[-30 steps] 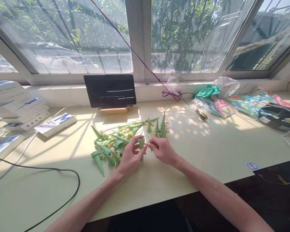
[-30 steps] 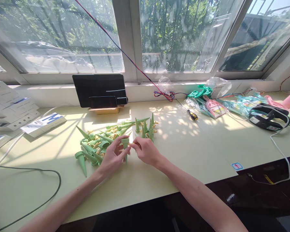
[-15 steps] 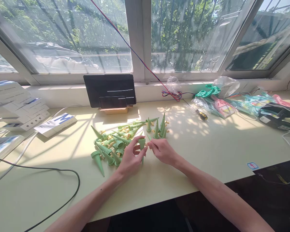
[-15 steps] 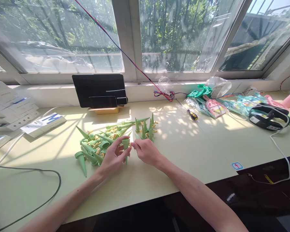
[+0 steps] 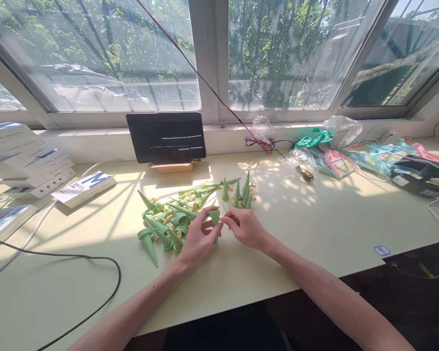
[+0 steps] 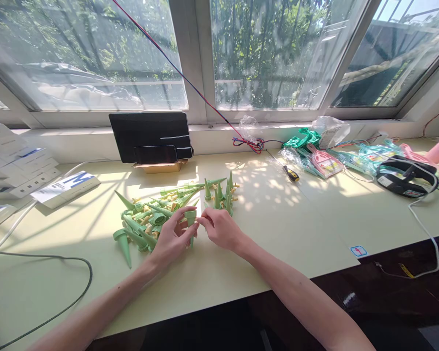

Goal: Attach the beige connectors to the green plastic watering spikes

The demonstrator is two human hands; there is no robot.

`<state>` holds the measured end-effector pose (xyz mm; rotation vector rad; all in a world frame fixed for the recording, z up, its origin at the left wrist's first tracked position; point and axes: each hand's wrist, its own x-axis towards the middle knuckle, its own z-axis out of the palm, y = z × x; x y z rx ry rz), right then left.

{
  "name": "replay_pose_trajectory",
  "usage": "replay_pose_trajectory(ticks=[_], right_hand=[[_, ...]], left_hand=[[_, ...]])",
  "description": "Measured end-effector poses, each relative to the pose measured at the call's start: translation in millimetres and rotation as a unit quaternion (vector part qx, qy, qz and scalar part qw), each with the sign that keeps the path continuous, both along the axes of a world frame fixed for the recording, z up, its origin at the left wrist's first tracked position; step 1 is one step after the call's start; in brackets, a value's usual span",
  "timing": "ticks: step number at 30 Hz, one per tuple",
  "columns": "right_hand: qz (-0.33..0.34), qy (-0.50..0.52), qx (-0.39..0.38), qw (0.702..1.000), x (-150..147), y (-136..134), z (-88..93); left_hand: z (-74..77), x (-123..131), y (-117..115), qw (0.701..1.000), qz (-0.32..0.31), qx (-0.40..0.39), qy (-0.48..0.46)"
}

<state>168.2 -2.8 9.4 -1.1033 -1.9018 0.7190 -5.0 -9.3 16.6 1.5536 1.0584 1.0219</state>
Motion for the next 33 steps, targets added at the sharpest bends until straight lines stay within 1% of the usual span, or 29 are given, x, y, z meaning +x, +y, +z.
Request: replay_pose_trajectory(ticks=[8, 15, 22, 25, 29, 33], right_hand=[[-0.005, -0.031, 0.016, 0.999, 1.1, 1.5, -2.3], [-0.005, -0.059, 0.004, 0.998, 1.7, 0.4, -0.8], [-0.034, -0.049, 0.010, 0.998, 0.3, 0.9, -2.8], [-0.041, -0.039, 0.014, 0.998, 0.2, 1.1, -3.7], [-0.050, -0.035, 0.024, 0.998, -0.2, 1.3, -3.5], [-0.053, -0.030, 0.023, 0.998, -0.7, 1.0, -3.1]], left_hand=[[-0.7, -1.1, -1.3, 0.999, -0.002, 0.014, 0.033], [2.7, 0.1, -3.5, 0.998, -0.007, 0.016, 0.053], [0.2, 1.9, -1.0, 0.999, -0.009, 0.006, 0.037], [-0.9, 2.1, -0.7, 0.999, -0.017, -0.010, 0.030], [-2.7, 2.2, -0.6, 0.999, -0.028, -0.008, 0.025], [-2.6, 2.6, -0.7, 1.000, -0.020, -0.006, 0.018]])
